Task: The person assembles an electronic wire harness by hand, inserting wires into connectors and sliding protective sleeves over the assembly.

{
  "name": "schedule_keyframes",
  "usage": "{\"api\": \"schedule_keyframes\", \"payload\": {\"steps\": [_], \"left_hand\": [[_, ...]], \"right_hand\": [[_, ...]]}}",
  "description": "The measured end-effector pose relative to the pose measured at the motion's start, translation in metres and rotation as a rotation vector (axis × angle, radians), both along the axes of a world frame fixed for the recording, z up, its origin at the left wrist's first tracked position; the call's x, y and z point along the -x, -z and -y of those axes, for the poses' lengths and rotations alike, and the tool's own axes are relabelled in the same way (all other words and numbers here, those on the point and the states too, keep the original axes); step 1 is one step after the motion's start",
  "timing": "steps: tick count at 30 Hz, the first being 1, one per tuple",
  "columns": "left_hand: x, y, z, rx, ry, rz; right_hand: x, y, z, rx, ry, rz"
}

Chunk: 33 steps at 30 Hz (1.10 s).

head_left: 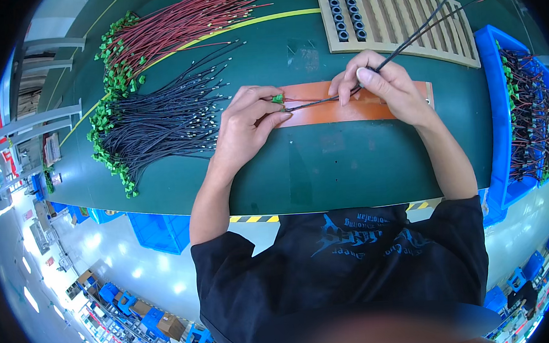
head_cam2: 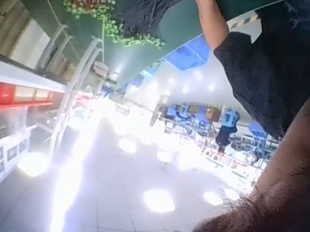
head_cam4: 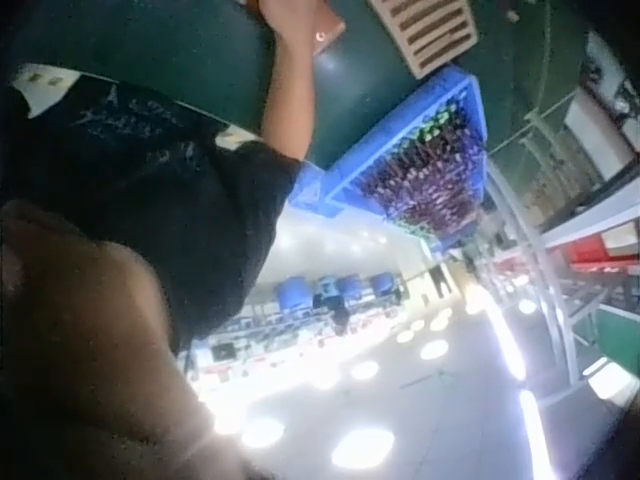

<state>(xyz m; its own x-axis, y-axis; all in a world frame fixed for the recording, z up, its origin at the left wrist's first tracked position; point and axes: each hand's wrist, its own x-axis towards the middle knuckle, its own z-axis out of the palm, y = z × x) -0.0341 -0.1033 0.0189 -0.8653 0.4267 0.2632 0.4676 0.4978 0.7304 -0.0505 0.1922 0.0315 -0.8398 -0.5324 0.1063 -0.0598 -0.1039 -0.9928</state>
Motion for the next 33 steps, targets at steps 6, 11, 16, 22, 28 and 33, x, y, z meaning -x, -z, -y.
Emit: {"api": "schedule_keyframes", "payload": {"steps": [6, 11, 16, 22, 28, 33], "left_hand": [[0.007, -0.006, -0.004, 0.004, 0.044, -0.033], [0.029, -0.019, -0.031, 0.063, 0.127, -0.029], [0.044, -0.01, -0.06, 0.068, 0.353, 0.25], [0.044, -0.003, -0.065, -0.054, 0.261, 0.504], [0.048, -0.035, -0.071, 0.086, 0.094, -0.676], [0.044, -0.091, -0.099, 0.581, 0.392, -1.334]], "right_hand": [[0.011, 0.005, -0.012, 0.212, -0.019, 0.252], [0.01, 0.005, -0.01, 0.263, -0.036, 0.223], [0.009, 0.01, -0.009, 0.286, -0.04, 0.2], [0.011, -0.004, -0.007, 0.175, -0.086, 0.175], [0.009, 0.014, -0.009, 0.103, -0.119, 0.248], [-0.001, 0.015, -0.003, -0.174, 0.01, -0.064]]}}
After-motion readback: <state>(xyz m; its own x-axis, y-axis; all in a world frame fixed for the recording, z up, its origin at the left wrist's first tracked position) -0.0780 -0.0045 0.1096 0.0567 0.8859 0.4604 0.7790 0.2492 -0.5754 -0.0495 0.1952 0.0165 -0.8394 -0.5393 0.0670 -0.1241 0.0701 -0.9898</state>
